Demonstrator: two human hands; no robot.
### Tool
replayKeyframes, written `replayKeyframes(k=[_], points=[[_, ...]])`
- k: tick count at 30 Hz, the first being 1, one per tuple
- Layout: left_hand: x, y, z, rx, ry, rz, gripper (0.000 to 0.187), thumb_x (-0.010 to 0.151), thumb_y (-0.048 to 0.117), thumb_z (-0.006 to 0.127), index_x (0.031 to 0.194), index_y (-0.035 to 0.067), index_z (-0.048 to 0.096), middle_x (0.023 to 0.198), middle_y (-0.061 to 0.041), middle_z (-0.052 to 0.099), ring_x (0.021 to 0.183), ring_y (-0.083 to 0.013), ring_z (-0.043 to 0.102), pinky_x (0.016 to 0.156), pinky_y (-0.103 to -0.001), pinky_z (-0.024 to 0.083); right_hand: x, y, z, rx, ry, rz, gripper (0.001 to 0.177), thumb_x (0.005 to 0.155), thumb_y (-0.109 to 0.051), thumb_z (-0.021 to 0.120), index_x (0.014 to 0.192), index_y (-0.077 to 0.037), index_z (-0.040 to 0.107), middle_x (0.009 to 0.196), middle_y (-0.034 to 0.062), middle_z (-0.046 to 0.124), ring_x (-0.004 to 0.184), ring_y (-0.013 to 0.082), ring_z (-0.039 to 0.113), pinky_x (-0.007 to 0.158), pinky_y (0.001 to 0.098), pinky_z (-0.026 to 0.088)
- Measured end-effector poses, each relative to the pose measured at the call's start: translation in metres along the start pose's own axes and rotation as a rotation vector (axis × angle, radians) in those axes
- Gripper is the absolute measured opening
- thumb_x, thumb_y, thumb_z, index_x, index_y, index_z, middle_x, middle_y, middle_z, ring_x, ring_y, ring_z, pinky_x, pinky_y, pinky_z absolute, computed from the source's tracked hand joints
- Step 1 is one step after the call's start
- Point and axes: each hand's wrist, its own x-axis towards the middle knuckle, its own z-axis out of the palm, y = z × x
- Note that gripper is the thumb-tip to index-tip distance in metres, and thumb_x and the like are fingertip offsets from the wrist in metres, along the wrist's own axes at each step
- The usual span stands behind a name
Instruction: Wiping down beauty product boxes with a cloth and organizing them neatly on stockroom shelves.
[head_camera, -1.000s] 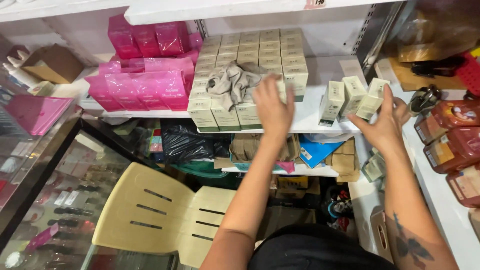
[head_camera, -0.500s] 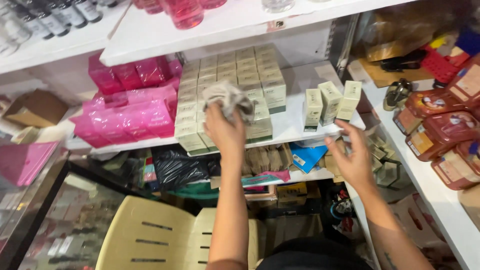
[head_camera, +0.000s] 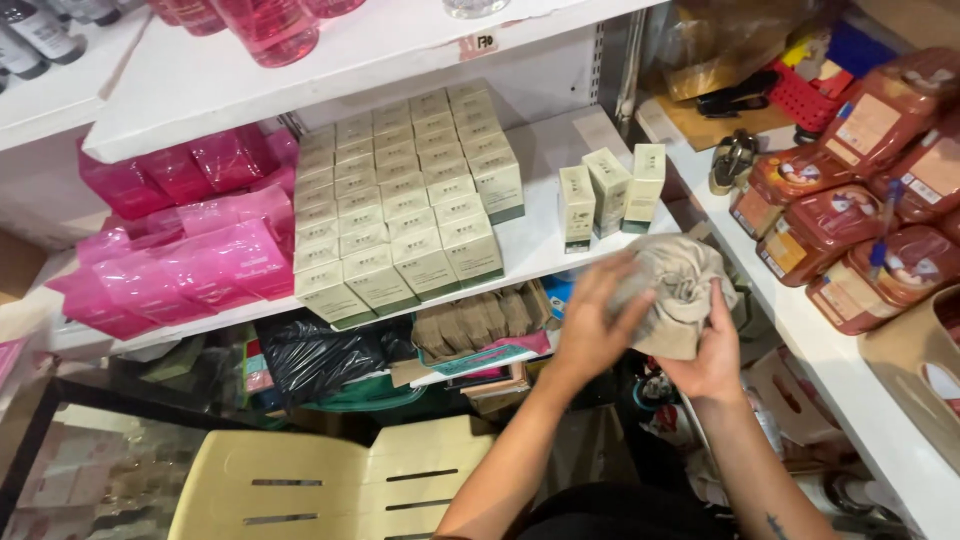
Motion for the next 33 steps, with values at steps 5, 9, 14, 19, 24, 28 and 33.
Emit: replayKeyframes(k=[5,9,14,19,24,28,33], points=[[0.038,-0.071,-0.010,-0.010,0.274,-0.207,0.058,0.095,0.025,0.074,0.146,0.007,0.052,0.145,-0.019,0.058,0.134,-0.0328,0.058,0.116,-0.042,0.046,-0.019,-0.018,0.026,-0.010,0.057,-0.084,0.062,0.099,-0.060,0.042,0.147,-0.022,0.052,0.149,0.0036,0.057,0.134,0.0294,0.054,0.107,0.0548,0.042],[0.061,-0.121,-0.014,-0.029,0.165,-0.338,0.095,0.078,0.021,0.080,0.159,0.007,0.032,0.154,-0.023,0.043,0.143,-0.0360,0.043,0.115,-0.046,0.038,-0.021,-0.024,0.006,-0.013,0.181,-0.080,0.063,0.097,-0.061,0.042,0.147,-0.025,0.051,0.149,0.0027,0.056,0.133,0.0307,0.052,0.103,0.0576,0.040],[0.073,-0.155,-0.001,-0.132,0.031,-0.340,0.107,0.074,0.023,0.085,0.162,0.008,0.025,0.156,-0.022,0.042,0.147,-0.0339,0.040,0.120,-0.045,0.032,-0.020,-0.027,-0.010,-0.018,0.106,-0.039,0.064,0.101,-0.061,0.042,0.150,-0.021,0.051,0.150,0.0039,0.055,0.134,0.0293,0.052,0.110,0.0544,0.040],[0.064,-0.133,-0.003,0.005,0.027,-0.376,0.102,0.067,0.034,0.095,0.152,0.008,0.045,0.148,-0.018,0.052,0.137,-0.0312,0.052,0.117,-0.043,0.043,-0.012,-0.028,-0.024,-0.065,0.105,-0.005,0.065,0.102,-0.059,0.043,0.149,-0.014,0.051,0.146,0.0085,0.056,0.131,0.0298,0.054,0.111,0.0500,0.041],[0.029,-0.055,-0.013,-0.267,0.019,-0.453,0.104,0.060,0.035,0.094,0.148,0.009,0.044,0.141,-0.012,0.049,0.129,-0.0280,0.056,0.111,-0.039,0.049,0.002,-0.028,-0.030,-0.197,-0.032,-0.206,0.059,0.108,-0.047,0.050,0.152,-0.008,0.047,0.151,0.0088,0.052,0.138,0.0245,0.052,0.118,0.0441,0.039],[-0.008,-0.050,0.010,-0.363,-0.184,-0.617,0.105,0.052,0.030,0.092,0.146,0.014,0.048,0.145,-0.007,0.047,0.126,-0.0271,0.055,0.101,-0.042,0.055,-0.001,-0.026,0.000,-0.339,-0.185,-0.329,0.059,0.106,-0.043,0.054,0.153,-0.009,0.045,0.152,0.0109,0.052,0.138,0.0243,0.054,0.116,0.0428,0.042],[-0.029,-0.052,0.029,-0.138,-0.074,-0.109,0.089,0.067,0.022,0.092,0.146,0.008,0.053,0.147,-0.017,0.058,0.138,-0.0347,0.055,0.115,-0.042,0.046,-0.006,-0.024,0.048,-1.649,-0.288,-0.855,0.052,0.079,-0.018,0.081,0.129,-0.012,0.069,0.149,0.0194,0.053,0.130,0.0316,0.057,0.101,0.0441,0.051]])
